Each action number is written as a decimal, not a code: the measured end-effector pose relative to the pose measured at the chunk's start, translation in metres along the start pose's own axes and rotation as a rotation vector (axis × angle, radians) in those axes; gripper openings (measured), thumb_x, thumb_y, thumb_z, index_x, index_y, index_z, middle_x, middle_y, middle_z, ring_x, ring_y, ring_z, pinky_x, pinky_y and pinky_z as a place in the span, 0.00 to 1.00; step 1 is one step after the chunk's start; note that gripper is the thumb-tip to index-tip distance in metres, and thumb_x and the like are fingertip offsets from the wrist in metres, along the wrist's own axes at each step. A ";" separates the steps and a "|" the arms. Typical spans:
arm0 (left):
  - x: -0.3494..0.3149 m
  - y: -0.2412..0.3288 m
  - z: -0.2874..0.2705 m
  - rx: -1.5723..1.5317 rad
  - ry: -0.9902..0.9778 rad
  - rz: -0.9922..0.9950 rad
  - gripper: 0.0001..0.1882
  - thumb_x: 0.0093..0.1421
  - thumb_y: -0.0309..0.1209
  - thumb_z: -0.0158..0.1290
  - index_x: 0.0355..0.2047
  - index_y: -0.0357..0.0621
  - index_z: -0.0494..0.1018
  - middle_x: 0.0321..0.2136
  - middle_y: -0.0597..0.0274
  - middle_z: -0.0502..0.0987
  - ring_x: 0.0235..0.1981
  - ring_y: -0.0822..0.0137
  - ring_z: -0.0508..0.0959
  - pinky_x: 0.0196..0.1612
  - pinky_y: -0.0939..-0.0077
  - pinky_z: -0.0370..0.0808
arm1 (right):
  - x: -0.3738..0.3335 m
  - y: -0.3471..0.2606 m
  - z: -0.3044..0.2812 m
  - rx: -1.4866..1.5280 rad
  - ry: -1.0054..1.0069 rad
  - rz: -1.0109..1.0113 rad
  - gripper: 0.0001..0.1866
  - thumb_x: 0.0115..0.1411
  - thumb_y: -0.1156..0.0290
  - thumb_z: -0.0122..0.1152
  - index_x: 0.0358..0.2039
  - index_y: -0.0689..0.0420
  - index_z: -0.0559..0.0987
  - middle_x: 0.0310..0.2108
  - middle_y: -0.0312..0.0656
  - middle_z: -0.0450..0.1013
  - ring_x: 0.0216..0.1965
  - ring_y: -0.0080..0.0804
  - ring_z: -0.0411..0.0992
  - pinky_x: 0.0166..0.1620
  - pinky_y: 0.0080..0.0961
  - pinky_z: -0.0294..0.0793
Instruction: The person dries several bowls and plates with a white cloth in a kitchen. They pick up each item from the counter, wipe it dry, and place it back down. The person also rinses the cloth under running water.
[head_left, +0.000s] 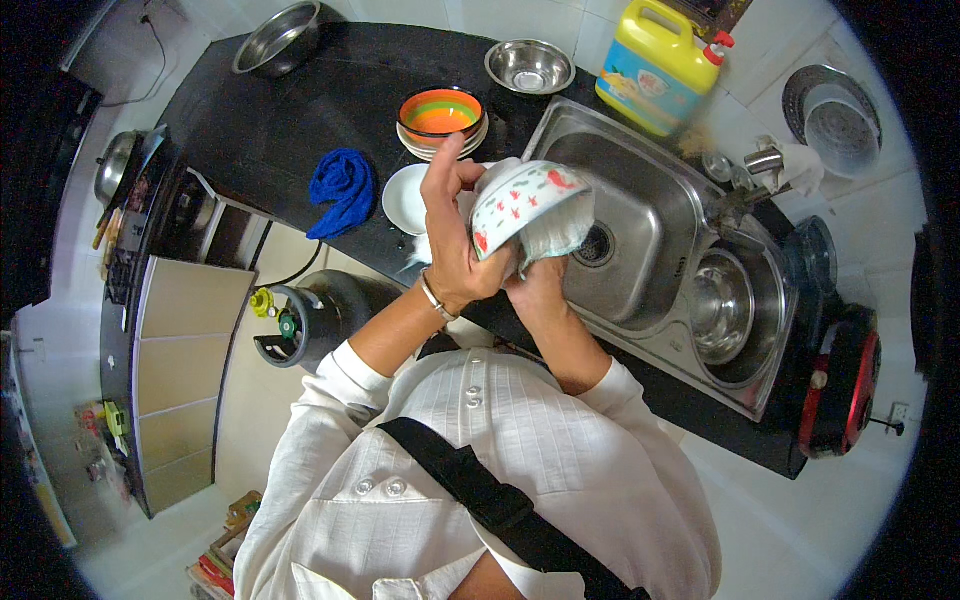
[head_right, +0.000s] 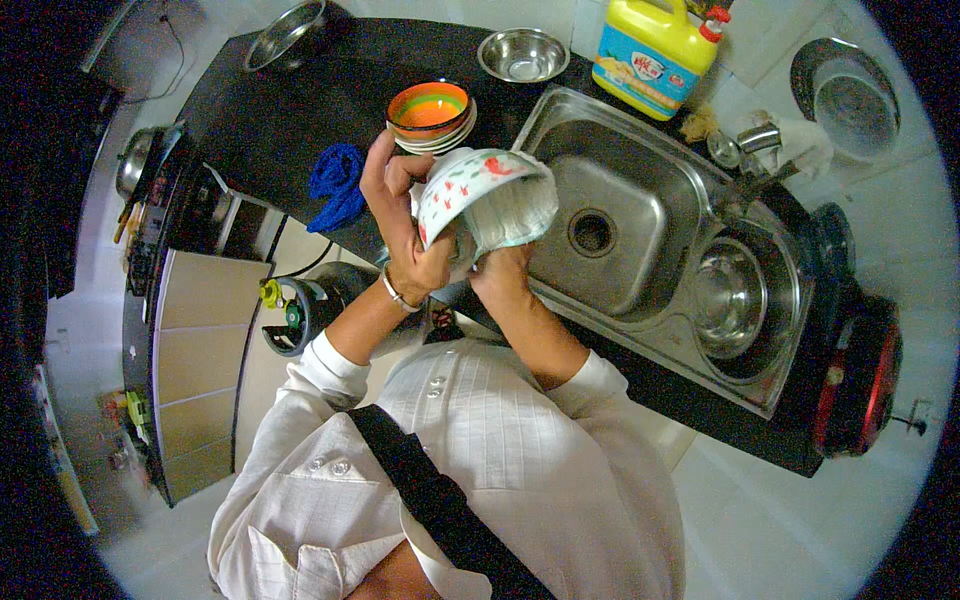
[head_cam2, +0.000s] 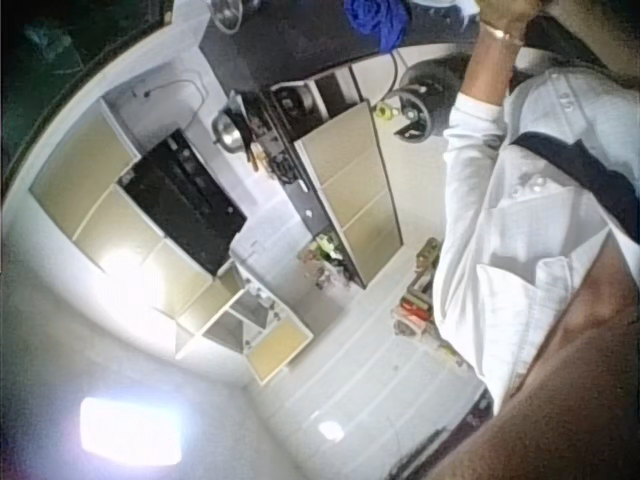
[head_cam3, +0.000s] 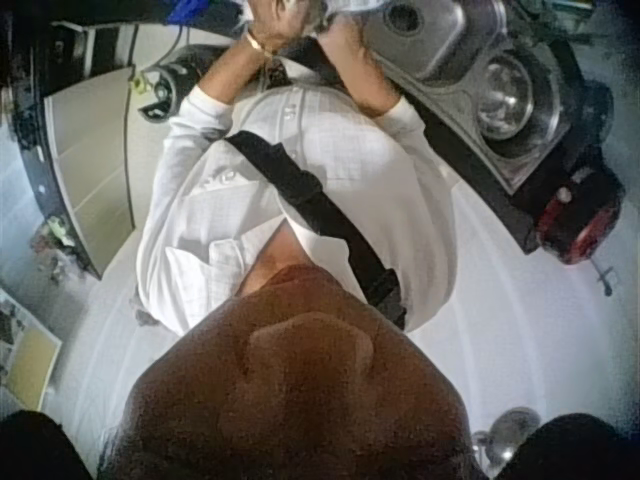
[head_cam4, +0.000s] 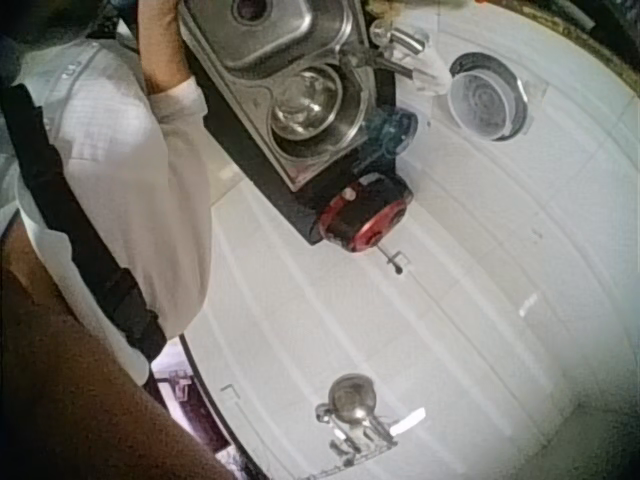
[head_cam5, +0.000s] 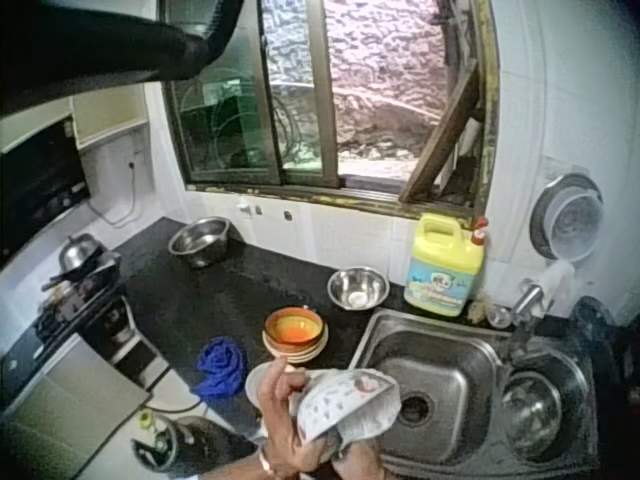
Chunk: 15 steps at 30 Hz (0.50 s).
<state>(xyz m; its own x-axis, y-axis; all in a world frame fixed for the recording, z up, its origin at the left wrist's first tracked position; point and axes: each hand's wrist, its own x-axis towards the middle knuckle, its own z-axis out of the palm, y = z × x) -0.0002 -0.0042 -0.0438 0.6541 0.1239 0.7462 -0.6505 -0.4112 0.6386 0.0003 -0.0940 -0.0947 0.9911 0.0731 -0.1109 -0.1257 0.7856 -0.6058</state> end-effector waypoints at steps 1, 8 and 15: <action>0.000 0.000 -0.003 0.063 -0.058 0.034 0.44 0.40 0.29 0.46 0.58 0.37 0.41 0.31 0.55 0.66 0.33 0.65 0.67 0.40 0.72 0.64 | 0.008 0.006 -0.008 -0.019 -0.019 -0.017 0.24 0.60 0.60 0.46 0.55 0.51 0.56 0.52 0.37 0.60 0.52 0.30 0.61 0.53 0.31 0.63; 0.021 0.033 -0.032 0.093 -0.506 -0.459 0.42 0.39 0.25 0.45 0.59 0.47 0.48 0.27 0.58 0.66 0.28 0.66 0.68 0.38 0.76 0.66 | 0.031 -0.063 -0.011 -1.053 -0.629 -0.688 0.16 0.42 0.75 0.60 0.36 0.55 0.76 0.36 0.46 0.73 0.38 0.42 0.72 0.42 0.29 0.70; 0.016 0.024 -0.027 0.021 -0.133 -0.263 0.39 0.36 0.28 0.44 0.56 0.44 0.53 0.22 0.52 0.67 0.24 0.59 0.69 0.33 0.71 0.68 | 0.019 -0.025 -0.004 -1.086 -0.092 -0.585 0.21 0.47 0.68 0.62 0.42 0.59 0.71 0.41 0.41 0.70 0.42 0.28 0.68 0.45 0.24 0.66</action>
<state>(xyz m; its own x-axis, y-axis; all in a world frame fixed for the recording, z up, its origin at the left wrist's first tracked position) -0.0157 0.0119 -0.0117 0.8451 0.1101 0.5231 -0.4445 -0.3990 0.8020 0.0216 -0.1151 -0.0852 0.9039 -0.0404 0.4258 0.4103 -0.1994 -0.8899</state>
